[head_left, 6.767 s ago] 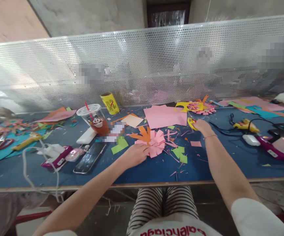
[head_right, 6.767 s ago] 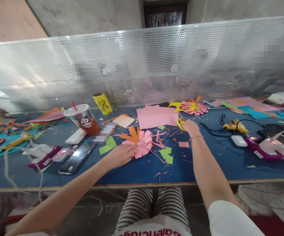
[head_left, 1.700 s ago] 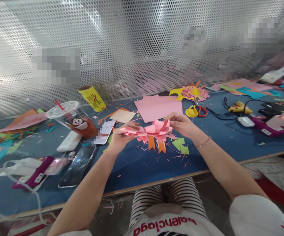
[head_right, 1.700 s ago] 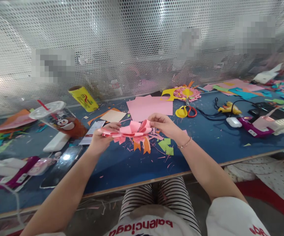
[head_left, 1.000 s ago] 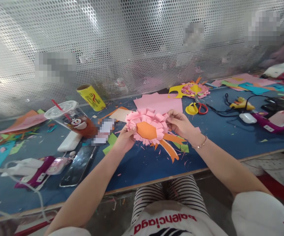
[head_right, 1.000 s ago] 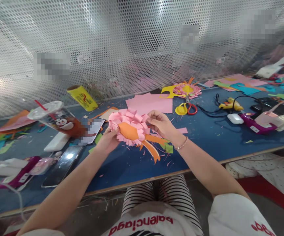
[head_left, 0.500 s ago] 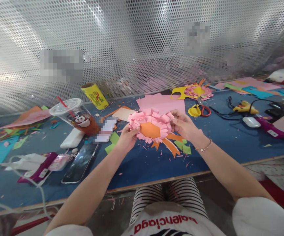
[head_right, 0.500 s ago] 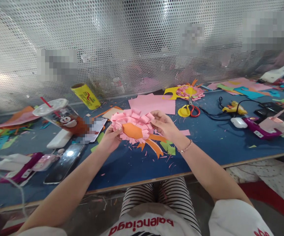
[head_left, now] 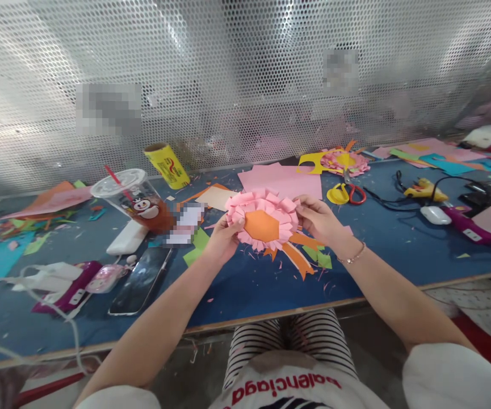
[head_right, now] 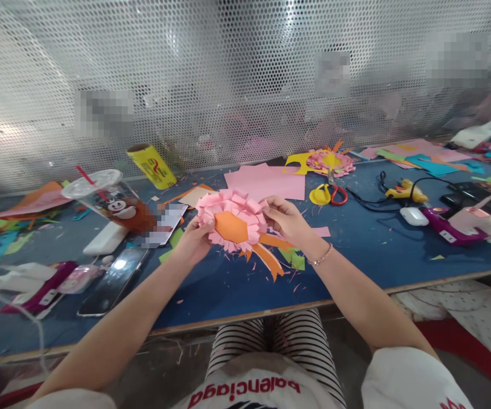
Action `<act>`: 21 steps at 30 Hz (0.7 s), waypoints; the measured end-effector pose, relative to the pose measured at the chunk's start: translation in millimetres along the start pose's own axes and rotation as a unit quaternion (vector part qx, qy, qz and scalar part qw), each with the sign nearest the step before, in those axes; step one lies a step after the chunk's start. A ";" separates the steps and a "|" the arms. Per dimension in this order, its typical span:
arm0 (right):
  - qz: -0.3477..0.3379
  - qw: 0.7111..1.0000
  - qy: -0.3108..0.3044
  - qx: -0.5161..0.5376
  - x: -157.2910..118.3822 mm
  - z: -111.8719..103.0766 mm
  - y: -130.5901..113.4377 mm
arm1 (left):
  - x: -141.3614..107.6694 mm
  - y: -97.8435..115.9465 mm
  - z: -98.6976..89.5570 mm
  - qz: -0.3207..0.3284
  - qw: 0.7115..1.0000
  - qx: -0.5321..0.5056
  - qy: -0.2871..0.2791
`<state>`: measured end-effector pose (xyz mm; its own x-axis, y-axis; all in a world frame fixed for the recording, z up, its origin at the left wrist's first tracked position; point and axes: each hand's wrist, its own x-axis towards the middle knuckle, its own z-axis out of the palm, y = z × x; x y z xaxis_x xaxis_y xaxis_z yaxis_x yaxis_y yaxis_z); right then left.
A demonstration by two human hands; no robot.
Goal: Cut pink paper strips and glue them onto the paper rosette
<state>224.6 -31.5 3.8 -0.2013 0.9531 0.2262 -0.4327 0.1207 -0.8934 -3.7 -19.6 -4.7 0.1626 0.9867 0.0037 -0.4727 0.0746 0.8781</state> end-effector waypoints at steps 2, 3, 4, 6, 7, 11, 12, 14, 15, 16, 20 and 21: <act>0.004 1.000 0.005 0.009 0.1 1.2 -0.2 | 0.1 -0.6 -0.1 -0.002 1.000 -0.001 -0.007; 0.006 1.000 0.008 0.014 0.0 1.7 -0.3 | 0.4 -1.2 -0.4 -0.004 1.000 -0.001 -0.008; 0.009 1.000 0.010 0.018 -0.1 2.1 -0.3 | 0.7 -1.8 -1.0 -0.006 1.000 -0.001 -0.007; 0.011 1.000 0.011 0.019 -0.5 2.6 -0.1 | 1.5 -3.3 -2.6 -0.011 1.000 0.000 -0.001; 0.011 1.000 0.010 0.019 -0.7 2.7 0.2 | 1.8 -4.0 -3.4 -0.013 1.000 0.000 0.002; 0.000 1.000 0.005 0.019 -1.0 2.5 1.6 | 1.6 -4.8 -4.3 -0.013 1.000 -0.006 0.001; -0.004 1.000 0.003 0.016 -0.9 2.5 2.0 | 1.1 -4.4 -3.6 -0.009 1.000 -0.008 -0.004; -0.012 1.000 -0.002 0.008 -0.6 2.4 2.6 | 0.0 -3.1 -1.2 0.000 1.000 -0.007 -0.015; -0.017 1.000 -0.005 0.004 -0.6 2.3 2.7 | -0.6 -2.2 0.1 0.008 1.000 -0.004 -0.019; -0.023 1.000 -0.009 -0.001 -0.7 2.2 2.7 | -0.9 -1.1 1.2 0.019 1.000 0.001 -0.020; -0.085 0.994 -0.054 -0.050 -2.8 -1.2 -0.7 | -0.7 6.3 -0.7 0.117 0.991 0.053 -0.025; -0.110 0.988 -0.077 -0.075 -3.6 -2.8 -2.3 | -0.3 9.6 -3.0 0.155 0.984 0.080 -0.032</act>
<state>228.8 -34.4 4.0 -0.2534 0.8471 0.4672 -0.3489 0.3704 -0.8609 -10.9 -18.8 2.3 0.0891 0.9468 0.3094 -0.3661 -0.2578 0.8942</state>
